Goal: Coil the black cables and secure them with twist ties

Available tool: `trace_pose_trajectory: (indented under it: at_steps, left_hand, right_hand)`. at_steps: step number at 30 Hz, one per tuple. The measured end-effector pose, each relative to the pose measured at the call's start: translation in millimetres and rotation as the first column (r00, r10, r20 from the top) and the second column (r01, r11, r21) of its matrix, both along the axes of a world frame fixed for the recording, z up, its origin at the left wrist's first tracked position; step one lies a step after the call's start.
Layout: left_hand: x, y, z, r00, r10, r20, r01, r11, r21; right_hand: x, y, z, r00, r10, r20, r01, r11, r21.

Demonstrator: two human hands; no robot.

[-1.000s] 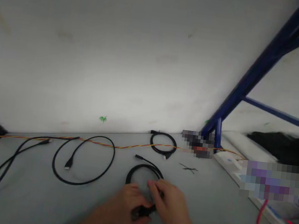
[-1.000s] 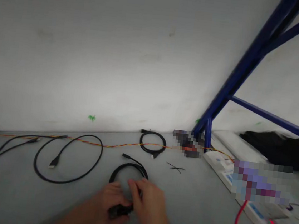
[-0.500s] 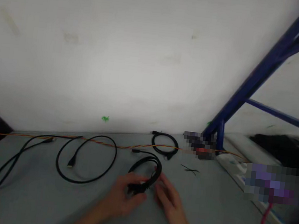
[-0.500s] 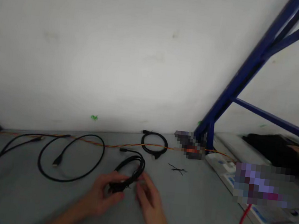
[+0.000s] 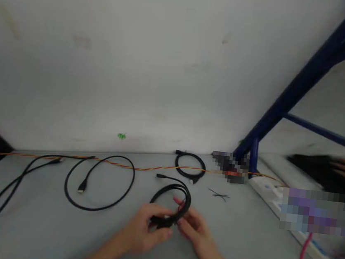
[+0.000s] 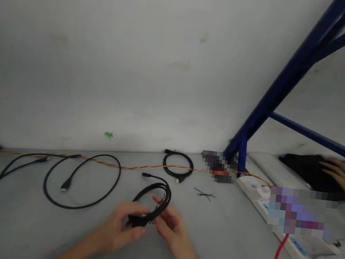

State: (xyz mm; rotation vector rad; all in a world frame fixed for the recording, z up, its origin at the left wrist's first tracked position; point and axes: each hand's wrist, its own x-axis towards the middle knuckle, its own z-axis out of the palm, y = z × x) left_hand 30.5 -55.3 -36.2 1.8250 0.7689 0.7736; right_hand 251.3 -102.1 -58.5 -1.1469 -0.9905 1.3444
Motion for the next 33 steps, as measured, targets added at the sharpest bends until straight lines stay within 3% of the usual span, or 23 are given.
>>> trace_pose_trajectory:
  at_steps: [7, 13, 17, 22, 27, 30, 33]
  left_hand:
    - [3.3, -4.6, 1.6, 1.0, -0.009, -0.011, 0.01, 0.998, 0.054]
    - [3.7, -4.3, -0.1, 0.999, 0.029, 0.037, -0.033, 0.992, 0.118]
    - [5.9, -2.6, 2.6, 0.995, 0.09, 0.044, -0.096, 0.985, 0.144]
    - [6.9, -2.6, 1.2, 0.989, 0.138, 0.047, -0.144, 0.97, 0.193]
    - [6.0, -1.0, -11.0, 0.976, 0.209, 0.056, -0.216, 0.931, 0.294]
    - [7.0, 1.0, -11.2, 0.984, 0.174, 0.031, -0.173, 0.917, 0.359]
    - [10.3, 2.7, -7.7, 0.997, 0.064, -0.034, -0.043, 0.902, 0.429]
  right_hand:
    - [-2.7, -0.6, 3.4, 0.983, -0.083, -0.164, 0.059, 0.987, -0.146]
    - [-0.9, 1.3, 7.2, 0.989, 0.052, -0.138, -0.074, 0.985, -0.154]
    - [-2.5, -1.7, 6.4, 0.985, 0.173, -0.011, -0.174, 0.983, -0.053]
    - [-4.4, -8.1, 12.5, 0.969, 0.13, 0.209, -0.14, 0.99, 0.031]
    - [5.6, -17.8, 38.1, 0.806, 0.13, 0.577, -0.305, 0.928, 0.216]
    - [12.1, -24.8, 51.9, 0.74, 0.065, 0.669, -0.328, 0.904, 0.275]
    - [15.4, -26.1, 58.5, 0.745, -0.039, 0.666, -0.232, 0.92, 0.314]
